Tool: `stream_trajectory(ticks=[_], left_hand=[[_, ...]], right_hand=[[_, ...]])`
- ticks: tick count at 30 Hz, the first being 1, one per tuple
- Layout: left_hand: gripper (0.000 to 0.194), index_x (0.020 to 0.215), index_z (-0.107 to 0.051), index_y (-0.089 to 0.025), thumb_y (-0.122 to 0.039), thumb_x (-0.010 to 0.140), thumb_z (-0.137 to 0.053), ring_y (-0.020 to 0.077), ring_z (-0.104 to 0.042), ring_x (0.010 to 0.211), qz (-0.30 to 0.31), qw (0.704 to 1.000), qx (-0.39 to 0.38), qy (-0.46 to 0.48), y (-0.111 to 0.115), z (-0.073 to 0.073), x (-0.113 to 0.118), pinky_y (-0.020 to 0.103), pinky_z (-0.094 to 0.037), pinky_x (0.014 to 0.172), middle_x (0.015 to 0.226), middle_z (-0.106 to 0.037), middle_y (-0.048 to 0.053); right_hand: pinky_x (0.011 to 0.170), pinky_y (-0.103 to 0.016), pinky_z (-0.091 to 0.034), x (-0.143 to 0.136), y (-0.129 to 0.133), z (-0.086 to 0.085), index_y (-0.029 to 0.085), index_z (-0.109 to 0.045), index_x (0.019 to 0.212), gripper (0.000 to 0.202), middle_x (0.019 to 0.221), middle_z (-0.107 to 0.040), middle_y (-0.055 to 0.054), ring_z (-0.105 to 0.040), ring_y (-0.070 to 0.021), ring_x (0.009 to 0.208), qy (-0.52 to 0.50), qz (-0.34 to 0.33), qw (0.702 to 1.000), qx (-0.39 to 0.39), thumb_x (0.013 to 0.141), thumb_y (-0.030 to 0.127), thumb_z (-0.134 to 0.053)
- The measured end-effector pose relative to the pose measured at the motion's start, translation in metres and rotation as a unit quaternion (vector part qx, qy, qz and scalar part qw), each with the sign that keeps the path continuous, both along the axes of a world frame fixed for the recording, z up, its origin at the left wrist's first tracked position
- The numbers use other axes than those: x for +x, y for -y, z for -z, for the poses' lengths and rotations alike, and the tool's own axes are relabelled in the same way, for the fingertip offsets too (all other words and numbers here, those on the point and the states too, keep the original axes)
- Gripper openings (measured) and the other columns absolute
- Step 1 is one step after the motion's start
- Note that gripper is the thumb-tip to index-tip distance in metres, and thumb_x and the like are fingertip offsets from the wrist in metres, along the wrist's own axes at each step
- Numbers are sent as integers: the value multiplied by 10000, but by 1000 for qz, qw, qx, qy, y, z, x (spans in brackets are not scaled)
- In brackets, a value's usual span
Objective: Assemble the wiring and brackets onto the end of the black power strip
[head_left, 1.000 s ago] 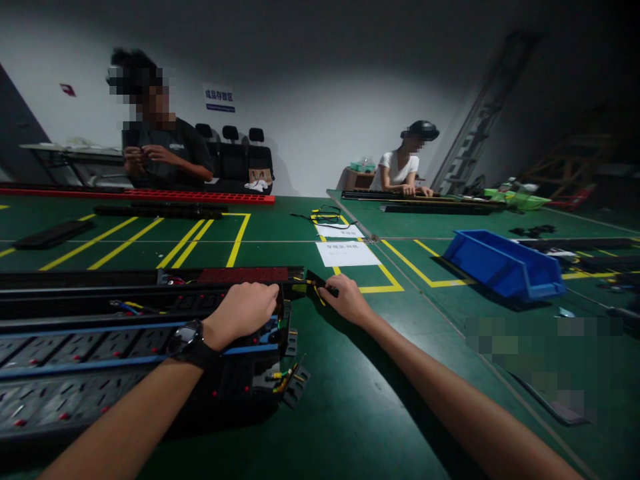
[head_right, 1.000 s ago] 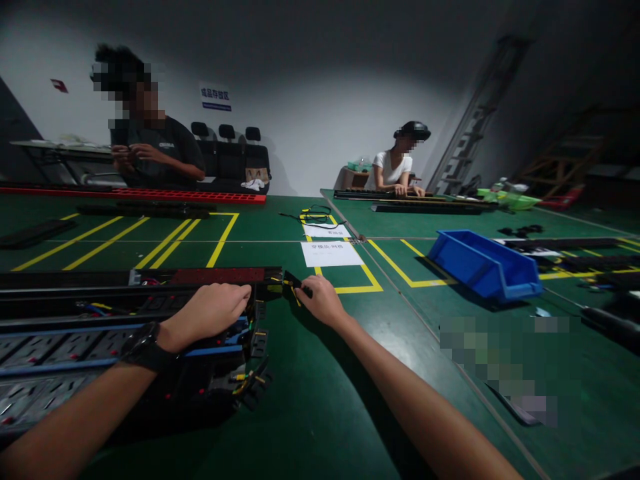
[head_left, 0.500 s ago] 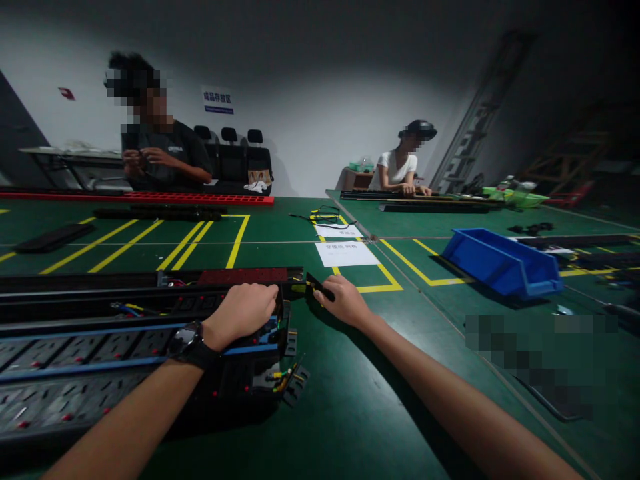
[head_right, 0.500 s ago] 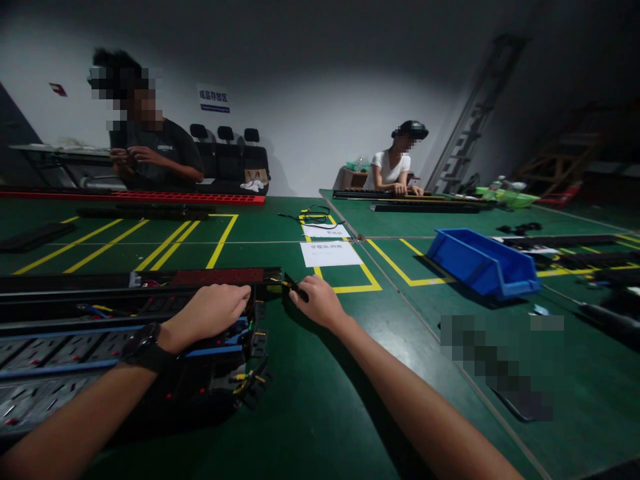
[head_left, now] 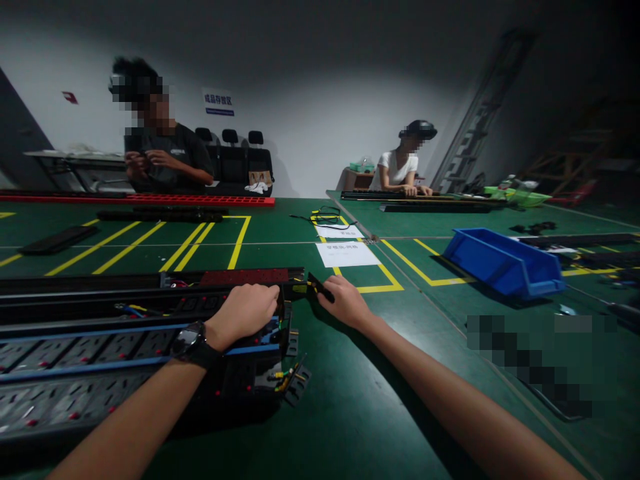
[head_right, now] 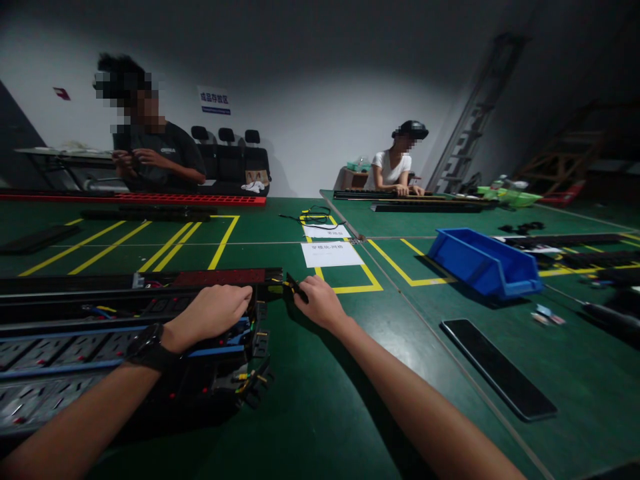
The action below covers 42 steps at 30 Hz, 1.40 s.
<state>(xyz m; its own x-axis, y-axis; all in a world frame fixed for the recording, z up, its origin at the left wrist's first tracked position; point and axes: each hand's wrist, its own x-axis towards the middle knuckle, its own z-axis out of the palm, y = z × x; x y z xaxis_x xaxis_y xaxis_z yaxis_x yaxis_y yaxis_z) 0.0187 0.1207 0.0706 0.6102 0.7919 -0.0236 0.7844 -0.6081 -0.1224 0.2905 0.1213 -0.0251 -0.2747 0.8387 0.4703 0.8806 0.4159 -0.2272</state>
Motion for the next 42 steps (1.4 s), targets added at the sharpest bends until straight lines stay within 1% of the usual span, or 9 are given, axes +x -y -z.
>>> stream_trajectory(ticks=[6,18,28,37,42], left_hand=[[340,1061,-685,-188,-268,1082,-356,334,-781,946,-15,1000,-13,4,2,-3,2,435,-573,822,1043,-804,159],[342,1053,-675,-191,-265,1084,-343,344,-782,976,-12,1000,-5,-5,2,-4,2,427,-570,806,1054,-807,150],[333,1045,-672,-198,-269,1086,-349,320,-781,954,-12,1000,-2,-3,2,-2,1,402,-561,804,1036,-805,136],[330,1044,-673,-196,-268,1080,-353,322,-780,962,-13,1000,-4,-3,1,-2,1,408,-563,801,1067,-808,144],[330,1038,-677,-196,-264,1078,-357,343,-781,953,-12,1000,-6,7,1,-2,1,436,-564,804,1049,-805,155]], right_hand=[[768,-330,-470,0,0,0,233,-593,780,194,869,-648,-56,-595,-219,857,0,2,1000,-2,960,199,-656],[758,-317,-463,0,-1,3,229,-599,798,185,882,-646,-50,-597,-209,858,-3,2,1000,7,963,201,-677],[759,-329,-470,-1,1,0,234,-583,806,179,882,-645,-55,-599,-219,866,0,2,1000,0,966,186,-647],[786,-331,-481,0,0,3,235,-601,810,173,888,-646,-52,-598,-219,880,-7,0,1000,1,969,199,-660],[780,-327,-483,0,-1,4,234,-598,812,174,893,-649,-53,-597,-216,875,-4,2,1000,3,970,198,-660]])
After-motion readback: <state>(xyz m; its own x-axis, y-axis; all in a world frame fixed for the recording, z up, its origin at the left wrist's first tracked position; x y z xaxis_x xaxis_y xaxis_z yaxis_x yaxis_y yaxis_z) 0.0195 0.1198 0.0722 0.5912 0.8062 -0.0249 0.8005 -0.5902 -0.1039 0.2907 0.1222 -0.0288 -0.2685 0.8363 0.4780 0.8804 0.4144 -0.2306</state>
